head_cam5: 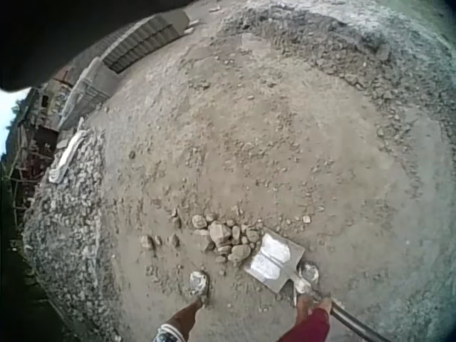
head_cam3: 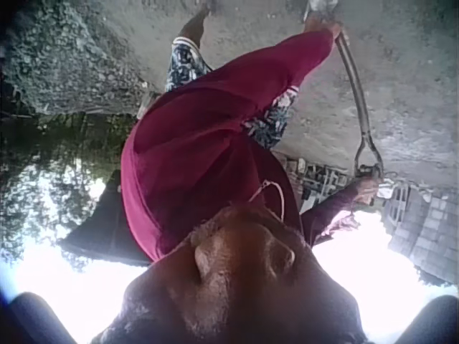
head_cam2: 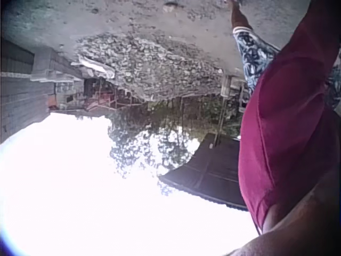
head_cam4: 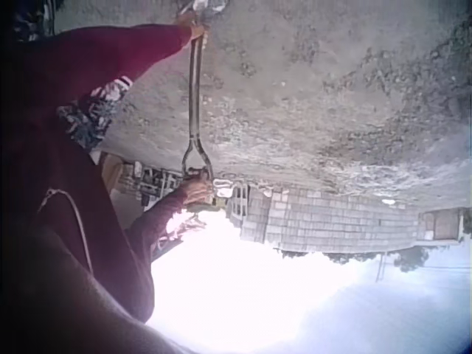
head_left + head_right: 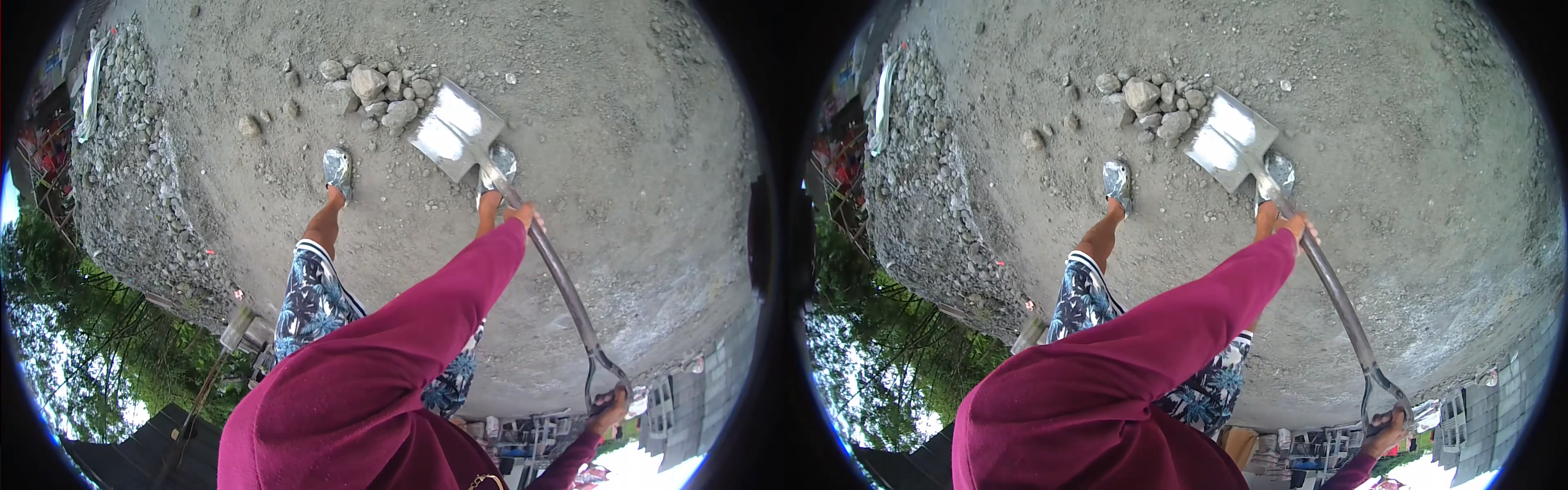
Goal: The person uses a shovel to scrape and collect dirt and stones from the ground, periodically lifting and tossing small piles within a construction site area.
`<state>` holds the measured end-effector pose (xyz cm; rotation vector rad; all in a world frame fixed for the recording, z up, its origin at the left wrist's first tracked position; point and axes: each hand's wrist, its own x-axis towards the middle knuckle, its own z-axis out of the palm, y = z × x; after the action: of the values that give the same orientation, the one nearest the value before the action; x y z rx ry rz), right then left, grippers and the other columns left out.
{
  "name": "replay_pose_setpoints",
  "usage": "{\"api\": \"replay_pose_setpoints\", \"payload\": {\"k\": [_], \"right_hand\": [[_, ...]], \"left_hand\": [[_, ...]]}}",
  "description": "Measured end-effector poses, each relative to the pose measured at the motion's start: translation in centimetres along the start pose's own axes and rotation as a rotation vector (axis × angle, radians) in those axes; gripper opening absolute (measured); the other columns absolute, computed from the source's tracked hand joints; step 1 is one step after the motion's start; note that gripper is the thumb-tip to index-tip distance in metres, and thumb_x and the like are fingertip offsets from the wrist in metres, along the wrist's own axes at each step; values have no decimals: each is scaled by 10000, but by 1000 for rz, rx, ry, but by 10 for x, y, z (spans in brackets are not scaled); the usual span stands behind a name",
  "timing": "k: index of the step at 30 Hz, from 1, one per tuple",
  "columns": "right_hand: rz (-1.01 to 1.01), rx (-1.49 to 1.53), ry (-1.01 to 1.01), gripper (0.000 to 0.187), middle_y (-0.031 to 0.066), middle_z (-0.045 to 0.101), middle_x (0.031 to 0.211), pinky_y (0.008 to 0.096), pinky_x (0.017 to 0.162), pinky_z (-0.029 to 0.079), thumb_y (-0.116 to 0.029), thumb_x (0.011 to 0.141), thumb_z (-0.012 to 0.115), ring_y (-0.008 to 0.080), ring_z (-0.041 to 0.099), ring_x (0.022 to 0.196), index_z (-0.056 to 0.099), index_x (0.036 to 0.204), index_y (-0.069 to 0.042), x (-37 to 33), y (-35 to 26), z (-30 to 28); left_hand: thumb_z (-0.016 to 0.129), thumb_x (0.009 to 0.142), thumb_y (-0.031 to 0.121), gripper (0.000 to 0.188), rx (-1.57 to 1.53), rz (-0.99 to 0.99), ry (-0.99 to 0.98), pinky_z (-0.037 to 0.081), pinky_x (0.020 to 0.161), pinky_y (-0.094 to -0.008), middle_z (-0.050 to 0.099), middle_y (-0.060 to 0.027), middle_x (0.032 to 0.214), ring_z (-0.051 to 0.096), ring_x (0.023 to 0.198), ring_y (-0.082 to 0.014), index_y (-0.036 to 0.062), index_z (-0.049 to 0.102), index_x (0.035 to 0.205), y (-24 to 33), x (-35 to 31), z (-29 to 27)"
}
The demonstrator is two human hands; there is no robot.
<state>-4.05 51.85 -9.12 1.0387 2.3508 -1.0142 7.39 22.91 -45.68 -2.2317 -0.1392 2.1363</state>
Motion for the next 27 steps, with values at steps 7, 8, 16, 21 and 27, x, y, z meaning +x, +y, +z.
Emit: {"api": "replay_pose_setpoints", "payload": {"k": [7,8,16,21,27], "right_hand": [[65,164,-267,73,0,440,527,268,370,365,-89,801,649,119,415,386,599,814,-37,-60,75,270],[82,190,-348,108,0,438,530,268,367,368,-100,797,649,118,421,393,612,871,-31,-70,81,304],[300,311,-675,111,-1,435,528,278,364,369,-136,776,659,124,417,396,573,785,-66,-101,110,438],[317,330,-885,104,-2,434,536,283,361,365,-137,771,652,130,411,396,568,754,-78,-156,46,424],[176,258,-808,133,-15,404,555,280,364,373,-189,774,642,123,404,404,521,761,-134,-163,-36,288]], "left_hand": [[570,790,107,195,-71,313,115,531,508,-469,530,-126,725,564,562,-257,-5,469,913,272,66,-135],[567,790,105,207,-63,374,147,536,515,-464,532,-129,730,568,567,-260,-12,463,926,307,70,-152],[546,785,83,227,-63,711,321,532,487,-445,539,-145,718,571,548,-267,-40,453,951,450,-16,-230],[546,777,75,160,-132,855,335,524,476,-431,520,-125,647,559,511,-259,-32,473,871,479,-136,-275],[575,775,120,187,-141,957,272,511,384,-431,550,-171,545,570,417,-295,-42,486,752,404,-234,-218]]}}
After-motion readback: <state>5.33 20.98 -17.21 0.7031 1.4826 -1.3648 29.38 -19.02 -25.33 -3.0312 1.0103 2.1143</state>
